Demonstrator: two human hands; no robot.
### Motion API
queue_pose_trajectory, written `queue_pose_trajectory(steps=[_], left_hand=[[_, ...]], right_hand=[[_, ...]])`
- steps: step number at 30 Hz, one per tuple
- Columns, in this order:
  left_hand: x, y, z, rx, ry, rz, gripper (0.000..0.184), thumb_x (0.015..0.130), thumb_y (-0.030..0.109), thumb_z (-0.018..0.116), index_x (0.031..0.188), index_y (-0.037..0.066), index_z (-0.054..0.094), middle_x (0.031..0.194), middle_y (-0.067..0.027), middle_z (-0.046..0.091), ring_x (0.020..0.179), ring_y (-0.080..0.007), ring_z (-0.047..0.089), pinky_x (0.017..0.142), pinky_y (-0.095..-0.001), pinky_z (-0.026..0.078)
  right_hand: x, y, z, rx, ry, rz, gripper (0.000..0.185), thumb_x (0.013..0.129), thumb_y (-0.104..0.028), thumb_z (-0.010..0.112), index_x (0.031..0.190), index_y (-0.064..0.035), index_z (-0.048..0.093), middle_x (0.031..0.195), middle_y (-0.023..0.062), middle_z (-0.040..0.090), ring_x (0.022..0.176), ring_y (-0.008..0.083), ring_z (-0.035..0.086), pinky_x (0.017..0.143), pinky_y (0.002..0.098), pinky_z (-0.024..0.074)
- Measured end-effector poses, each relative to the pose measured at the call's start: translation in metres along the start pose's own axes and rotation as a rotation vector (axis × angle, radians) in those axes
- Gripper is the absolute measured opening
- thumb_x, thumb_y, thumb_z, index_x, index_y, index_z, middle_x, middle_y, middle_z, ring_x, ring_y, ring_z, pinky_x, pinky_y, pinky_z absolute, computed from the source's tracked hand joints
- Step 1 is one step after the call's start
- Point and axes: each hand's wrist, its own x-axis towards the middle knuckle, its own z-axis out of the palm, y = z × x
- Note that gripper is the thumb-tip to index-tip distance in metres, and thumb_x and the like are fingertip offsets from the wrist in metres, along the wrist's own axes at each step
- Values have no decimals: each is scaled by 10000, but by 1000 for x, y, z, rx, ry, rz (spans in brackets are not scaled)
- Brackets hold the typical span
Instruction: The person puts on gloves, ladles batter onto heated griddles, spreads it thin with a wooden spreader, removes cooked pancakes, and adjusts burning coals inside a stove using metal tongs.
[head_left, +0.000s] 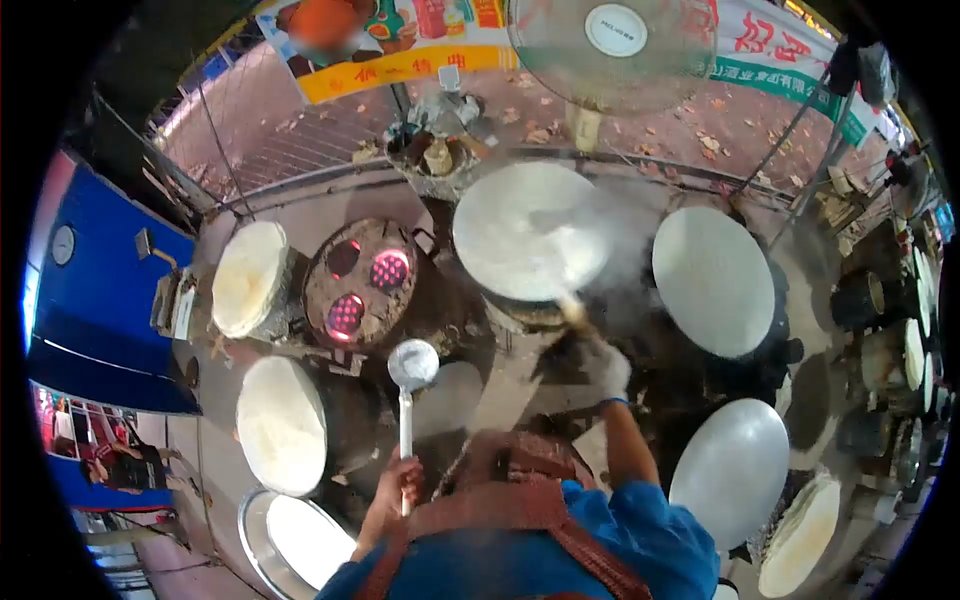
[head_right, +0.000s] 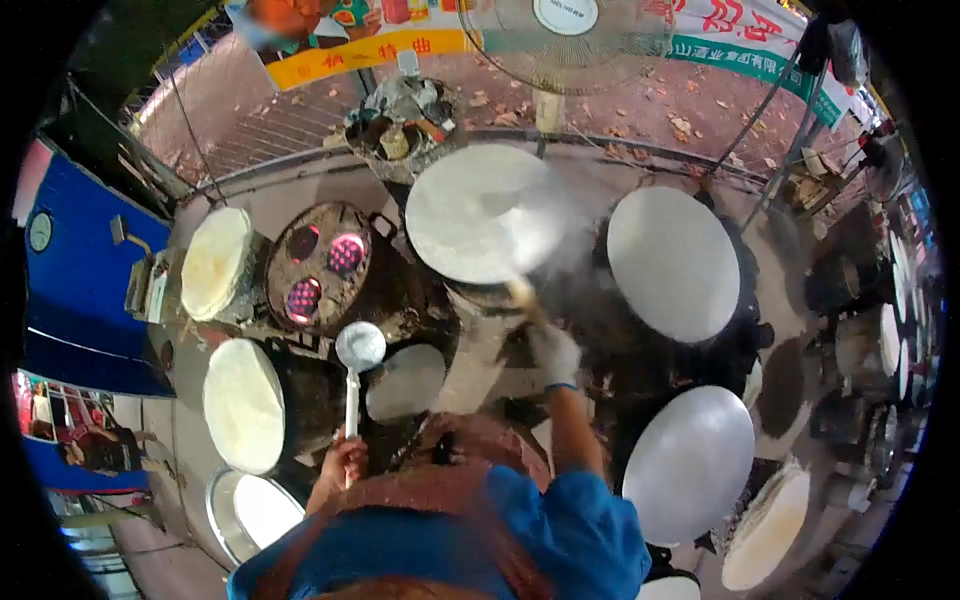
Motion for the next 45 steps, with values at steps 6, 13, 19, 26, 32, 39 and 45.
queue_pose_trajectory(steps=[6, 13, 19, 26, 32, 39, 45], left_hand=[[37, -1, 27, -68, -18, -104, 220, 862, 86, 492, 1019, 212, 404, 585, 38, 338, 388, -44, 288, 305, -173, 231], [50, -24, 32, -326, -163, -169, 450, 863, 64, 462, 1260, 266, 394, 610, 19, 343, 398, -70, 296, 304, -190, 228], [35, -22, 38, -392, -123, -174, 420, 843, 68, 477, 1212, 263, 429, 614, 23, 345, 398, -77, 297, 312, -206, 241], [57, -14, 7, -289, -67, -203, 467, 849, 73, 489, 1273, 252, 410, 569, 29, 335, 402, -59, 306, 324, -186, 259], [42, 5, 4, -317, -81, -120, 386, 846, 98, 495, 1208, 229, 467, 574, 36, 324, 389, -41, 270, 302, -162, 216], [47, 22, 0, -253, -73, -117, 343, 818, 162, 541, 1146, 243, 486, 578, 48, 347, 392, -45, 284, 317, -167, 258], [91, 54, 13, -378, -276, -265, 111, 855, 149, 494, 947, 174, 550, 517, 41, 328, 375, -54, 311, 308, -206, 259]], right_hand=[[71, -16, -15, 109, -3, 12, 277, 836, -280, 542, 1062, -144, 628, 852, 159, 629, 796, 358, 589, 667, 419, 466], [83, 26, -30, 269, 105, 168, 316, 814, -296, 612, 1055, -96, 650, 972, 155, 647, 902, 253, 629, 771, 317, 468], [187, 3, -58, 960, -59, -135, 279, 777, -183, 596, 980, 0, 655, 778, 94, 684, 700, 137, 618, 629, 316, 458], [103, -3, 24, 734, -90, 80, 250, 750, -181, 670, 879, 34, 677, 844, 75, 671, 756, 137, 597, 662, 301, 460], [41, -7, 48, 1123, 27, 383, 270, 775, -171, 651, 937, 44, 660, 853, 57, 644, 813, 110, 561, 722, 269, 451], [93, -1, -30, 1047, 116, 372, 338, 807, -234, 633, 1084, -41, 633, 809, 61, 664, 670, 193, 596, 635, 346, 473], [122, -6, -35, -140, 36, -236, 266, 821, -410, 535, 919, -187, 641, 724, 159, 616, 715, 372, 606, 641, 466, 486]])
